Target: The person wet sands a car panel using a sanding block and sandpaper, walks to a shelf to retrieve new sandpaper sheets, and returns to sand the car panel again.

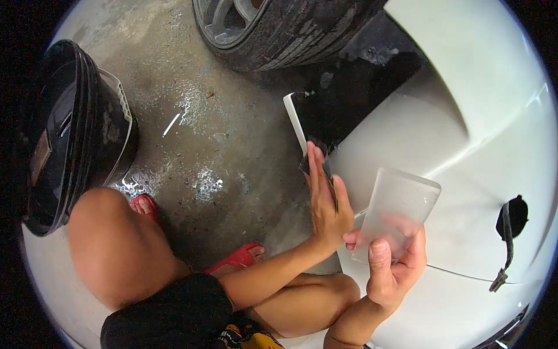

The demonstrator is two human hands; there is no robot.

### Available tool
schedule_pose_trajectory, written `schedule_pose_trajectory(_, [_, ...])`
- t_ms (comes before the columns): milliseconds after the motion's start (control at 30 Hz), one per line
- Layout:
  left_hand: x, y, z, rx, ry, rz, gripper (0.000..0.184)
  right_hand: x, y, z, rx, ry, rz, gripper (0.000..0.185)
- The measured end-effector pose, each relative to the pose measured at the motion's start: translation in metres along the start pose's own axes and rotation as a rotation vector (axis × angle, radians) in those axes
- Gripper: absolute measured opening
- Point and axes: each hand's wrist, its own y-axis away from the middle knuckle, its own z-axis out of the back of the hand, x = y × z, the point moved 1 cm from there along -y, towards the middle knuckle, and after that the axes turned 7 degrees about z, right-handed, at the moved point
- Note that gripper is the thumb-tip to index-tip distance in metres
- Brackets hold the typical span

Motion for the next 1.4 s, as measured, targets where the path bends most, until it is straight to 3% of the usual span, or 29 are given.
schedule_pose_trajectory(233, [0.002,-0.026,0.006,0.053,0.009,0.022,0.070,0.000,-0.022,-0.012,0.018,0.123,-0.046,0.049])
schedule_pose_trajectory(400, [0.023,0.011,0.011,0.156,-0.016,-0.012,0.069,0.018,-0.026,-0.021,-0.025,0.181,-0.010,0.054])
schedule_pose_trajectory(500, [0.035,-0.003,0.006,0.163,0.107,-0.039,0.072,0.015,-0.008,-0.020,-0.129,0.160,-0.012,0.055])
schedule_pose_trajectory(567, [0.050,0.003,0.012,0.205,0.089,-0.069,0.074,0.016,0.013,-0.006,-0.052,0.253,-0.043,0.055])
schedule_pose_trajectory(1000, [0.116,0.002,0.008,0.119,-0.115,-0.514,0.077,-0.023,0.039,0.033,-0.246,0.108,0.061,0.062])
schedule_pose_trajectory(1133, [0.104,-0.025,0.004,0.087,-0.115,-0.628,0.078,-0.036,0.041,0.042,-0.116,0.042,0.137,0.052])
schedule_pose_trajectory(1267, [0.133,0.002,0.019,0.162,-0.177,-0.664,0.081,-0.033,0.047,0.039,-0.189,0.116,0.137,0.053])
schedule_pose_trajectory(1400, [0.118,-0.026,0.017,0.145,-0.148,-0.776,0.084,-0.039,0.042,0.044,-0.143,0.046,0.131,0.054])
